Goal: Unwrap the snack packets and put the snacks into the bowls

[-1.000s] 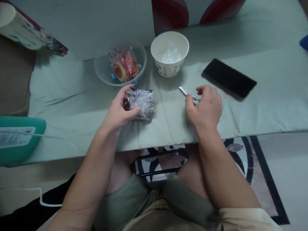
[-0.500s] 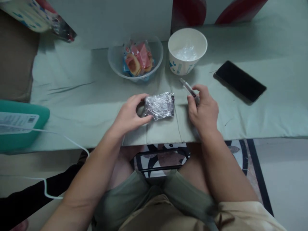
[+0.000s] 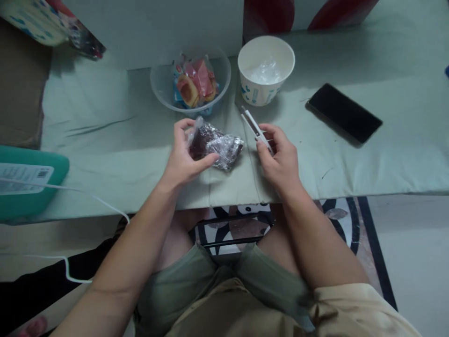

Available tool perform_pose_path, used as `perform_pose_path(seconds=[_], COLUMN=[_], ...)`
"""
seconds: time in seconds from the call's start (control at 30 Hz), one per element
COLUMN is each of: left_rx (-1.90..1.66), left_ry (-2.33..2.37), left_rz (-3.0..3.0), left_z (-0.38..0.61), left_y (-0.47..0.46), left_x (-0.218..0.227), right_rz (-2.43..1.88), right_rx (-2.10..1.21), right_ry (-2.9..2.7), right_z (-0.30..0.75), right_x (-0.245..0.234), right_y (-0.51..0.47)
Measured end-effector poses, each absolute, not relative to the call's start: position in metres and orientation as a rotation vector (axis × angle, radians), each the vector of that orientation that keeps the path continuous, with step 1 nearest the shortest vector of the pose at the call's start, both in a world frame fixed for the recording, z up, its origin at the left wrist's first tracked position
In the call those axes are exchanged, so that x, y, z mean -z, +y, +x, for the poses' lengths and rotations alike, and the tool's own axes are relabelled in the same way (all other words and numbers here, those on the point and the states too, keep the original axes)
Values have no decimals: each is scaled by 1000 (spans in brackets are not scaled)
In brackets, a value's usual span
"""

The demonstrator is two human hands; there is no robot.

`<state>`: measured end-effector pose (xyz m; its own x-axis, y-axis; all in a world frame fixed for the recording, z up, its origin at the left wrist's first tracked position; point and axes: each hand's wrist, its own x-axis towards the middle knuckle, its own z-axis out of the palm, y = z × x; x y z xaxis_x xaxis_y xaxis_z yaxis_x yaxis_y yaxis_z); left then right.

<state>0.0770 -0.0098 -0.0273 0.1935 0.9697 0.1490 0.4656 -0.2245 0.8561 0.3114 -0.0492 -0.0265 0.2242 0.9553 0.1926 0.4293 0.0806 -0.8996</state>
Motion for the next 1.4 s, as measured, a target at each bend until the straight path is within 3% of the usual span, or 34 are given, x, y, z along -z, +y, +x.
perform_pose_path(seconds=[0.4,0.73,1.13,1.4], left_rx=[-1048,-1153,-1550,-1373], left_ry=[1338,1208,967,1051], left_rz=[2044,1947,1758,1906], left_z=[105,109,105,101], left_y=[-17,-18,-8,-8], left_x=[38,38,54,38], right_rz=[-1404,-1103,-1054,-1023], right_rx=[-715,-1182,-1156,-1179], right_ry=[-1260,-1085,-1069,-1032], right_z=[300,267,266,260], right_x=[19,26,36,46], right_y=[-54,-54,-51,-39])
